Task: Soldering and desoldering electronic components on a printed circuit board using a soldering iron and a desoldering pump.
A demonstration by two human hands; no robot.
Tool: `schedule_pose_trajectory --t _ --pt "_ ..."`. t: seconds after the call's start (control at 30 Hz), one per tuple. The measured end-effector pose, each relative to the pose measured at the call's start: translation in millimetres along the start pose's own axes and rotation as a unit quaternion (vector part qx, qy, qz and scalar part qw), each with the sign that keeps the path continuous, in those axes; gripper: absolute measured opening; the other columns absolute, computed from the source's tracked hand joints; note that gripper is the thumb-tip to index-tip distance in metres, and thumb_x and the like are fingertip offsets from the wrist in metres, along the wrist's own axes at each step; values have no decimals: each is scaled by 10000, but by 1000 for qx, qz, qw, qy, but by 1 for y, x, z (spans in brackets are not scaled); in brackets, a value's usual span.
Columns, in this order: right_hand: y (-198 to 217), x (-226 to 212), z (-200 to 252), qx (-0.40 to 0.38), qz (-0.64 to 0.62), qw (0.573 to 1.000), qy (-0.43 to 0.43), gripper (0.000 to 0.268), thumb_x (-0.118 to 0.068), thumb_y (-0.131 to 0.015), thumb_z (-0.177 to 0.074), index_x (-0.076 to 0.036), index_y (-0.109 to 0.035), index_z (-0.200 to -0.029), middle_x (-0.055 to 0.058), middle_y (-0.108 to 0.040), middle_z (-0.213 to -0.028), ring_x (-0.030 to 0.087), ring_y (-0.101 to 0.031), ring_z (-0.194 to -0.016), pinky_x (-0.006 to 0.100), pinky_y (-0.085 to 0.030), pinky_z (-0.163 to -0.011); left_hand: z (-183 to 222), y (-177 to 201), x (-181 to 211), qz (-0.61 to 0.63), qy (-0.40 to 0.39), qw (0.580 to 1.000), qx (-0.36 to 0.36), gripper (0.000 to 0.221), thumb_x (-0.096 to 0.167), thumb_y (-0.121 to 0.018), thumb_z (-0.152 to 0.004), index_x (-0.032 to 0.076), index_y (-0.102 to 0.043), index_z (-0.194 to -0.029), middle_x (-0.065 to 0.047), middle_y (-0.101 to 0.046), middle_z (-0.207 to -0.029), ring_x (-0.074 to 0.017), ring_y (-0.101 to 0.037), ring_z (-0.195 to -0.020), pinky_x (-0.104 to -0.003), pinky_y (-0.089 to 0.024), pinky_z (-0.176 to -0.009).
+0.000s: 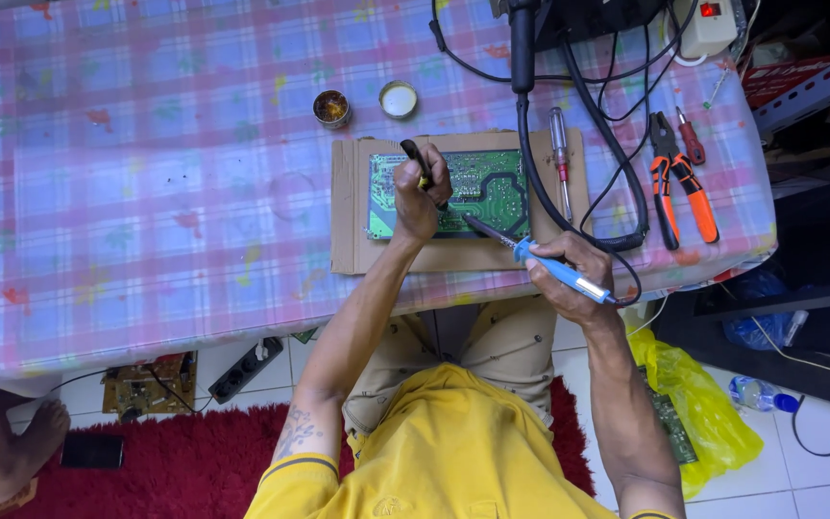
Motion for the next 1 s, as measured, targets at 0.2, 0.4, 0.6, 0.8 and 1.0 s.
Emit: schedule_pose_trajectory --t 0.2,0.4,0.6,0.8,1.0 --pt "-1 8 2 22 -23 999 -28 155 -112 -813 -884 29 -763 -929 110 -652 -667 130 -635 -564 255 -504 -507 -3 -7 21 13 -22 1000 2 429 481 -392 -1020 115 -466 -808 54 -294 -498 -48 -271 -382 -204 -320 -387" --pt "-9 0 1 1 8 1000 -23 165 -118 -831 -889 24 -771 -946 207 -709 -776 288 -720 -656 336 -538 -534 1 4 6 47 -14 999 1 447 514 -387 -996 118 -458 -800 59 -290 -475 -58 -275 -369 -218 -340 -370" --pt "-7 4 10 19 28 999 -20 154 -137 -837 -888 -3 -778 -936 174 -699 -781 248 -703 -645 323 -546 -550 -1 8 8 44 -33 998 14 516 552 -377 -1006 94 -461 -783 33 -280 -464 -75 -264 -353 -233 -355 -364" --pt "-6 11 16 28 51 998 -17 161 -148 -839 -882 -4 -775 -915 183 -731 -812 316 -733 -715 352 -573 -606 -1 9 5 68 -28 997 9 500 549 -398 -1009 103 -456 -793 44 -288 -477 -64 -251 -361 -223 -334 -361" --pt "-9 15 20 43 58 997 -38 140 -126 -827 -888 -3 -766 -915 166 -732 -810 286 -735 -710 339 -581 -620 1 9 6 66 -30 997 11 492 542 -391 -1017 105 -457 -800 43 -294 -485 -59 -253 -366 -220 -332 -360"
Point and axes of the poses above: each hand's wrist, its own z-axis away from the middle knuckle, its own y-axis out of the back of the hand, x = y × z, the point moved 6 cm from there along -z, towards the middle knuckle
